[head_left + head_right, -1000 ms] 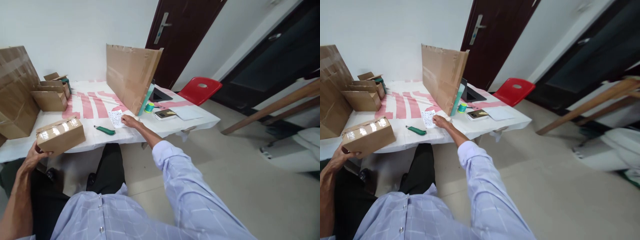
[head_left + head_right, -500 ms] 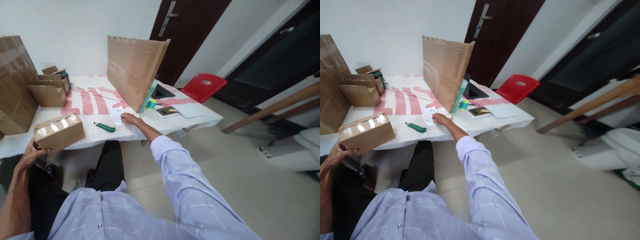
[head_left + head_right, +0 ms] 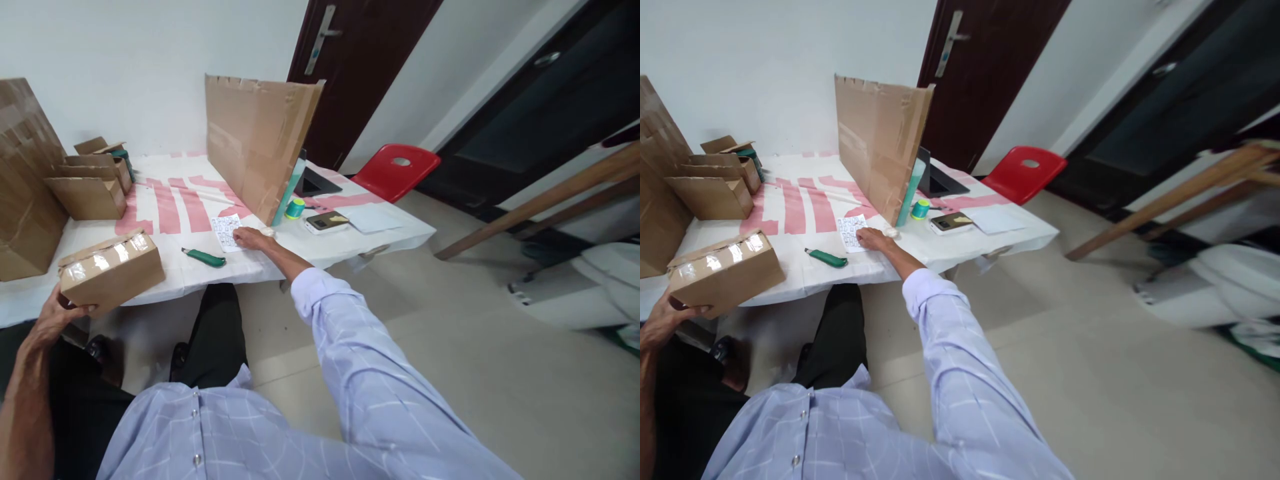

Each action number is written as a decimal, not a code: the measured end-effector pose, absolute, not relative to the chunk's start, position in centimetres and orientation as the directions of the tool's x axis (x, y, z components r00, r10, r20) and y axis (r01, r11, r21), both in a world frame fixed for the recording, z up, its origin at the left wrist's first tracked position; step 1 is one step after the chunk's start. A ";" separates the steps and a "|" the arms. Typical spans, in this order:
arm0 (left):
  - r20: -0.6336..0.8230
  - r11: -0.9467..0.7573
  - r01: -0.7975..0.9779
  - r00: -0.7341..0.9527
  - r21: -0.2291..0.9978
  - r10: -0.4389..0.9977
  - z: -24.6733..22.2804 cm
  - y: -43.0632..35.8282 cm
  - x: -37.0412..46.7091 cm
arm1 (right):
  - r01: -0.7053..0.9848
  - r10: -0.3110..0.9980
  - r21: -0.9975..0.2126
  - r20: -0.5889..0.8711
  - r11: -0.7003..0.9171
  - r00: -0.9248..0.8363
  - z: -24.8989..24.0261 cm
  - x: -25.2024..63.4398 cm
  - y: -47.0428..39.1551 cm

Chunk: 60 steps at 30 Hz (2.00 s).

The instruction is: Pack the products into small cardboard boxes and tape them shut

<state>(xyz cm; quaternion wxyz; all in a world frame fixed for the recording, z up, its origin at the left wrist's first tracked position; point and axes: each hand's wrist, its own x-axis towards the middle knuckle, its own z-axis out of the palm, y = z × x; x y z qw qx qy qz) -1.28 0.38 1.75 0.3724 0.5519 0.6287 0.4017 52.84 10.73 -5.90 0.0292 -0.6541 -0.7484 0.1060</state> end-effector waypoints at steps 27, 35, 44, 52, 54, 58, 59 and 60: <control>0.011 -0.009 0.294 -0.004 0.956 1.000 -1.7 1.6 -3.9 | 0.999 0.999 -0.049 -0.042 0.003 -0.005 -7.5 49.8 8.3; 0.104 -0.145 0.242 0.174 0.959 0.979 -3.5 1.6 -5.8 | 0.999 1.000 -0.024 0.008 0.024 -0.024 -7.1 49.4 7.2; 0.288 -0.308 0.183 0.132 0.933 0.949 -3.5 3.5 -6.1 | 0.862 0.880 -0.311 0.393 0.401 -0.268 -3.2 38.4 8.3; 0.302 -0.331 0.251 0.146 0.910 0.942 -4.1 2.1 -5.9 | 0.980 0.996 -0.177 0.005 0.089 -0.090 -4.9 34.0 6.7; 0.316 -0.350 0.277 0.160 0.895 0.935 -4.3 1.6 -5.9 | 0.995 0.996 -0.104 -0.089 0.004 -0.013 -6.2 34.8 6.0; 0.333 -0.376 0.343 0.177 0.861 0.926 -4.3 1.1 -5.6 | 0.995 0.997 -0.098 -0.075 -0.008 0.001 -7.6 35.9 4.6; 0.339 -0.382 0.353 0.181 0.854 0.923 -4.2 1.0 -5.5 | 0.995 0.998 -0.102 -0.062 -0.011 0.005 -7.6 36.0 4.5; 0.344 -0.389 0.360 0.184 0.848 0.921 -4.2 1.0 -5.5 | 0.995 0.999 -0.100 -0.051 -0.021 0.016 -7.5 36.0 4.5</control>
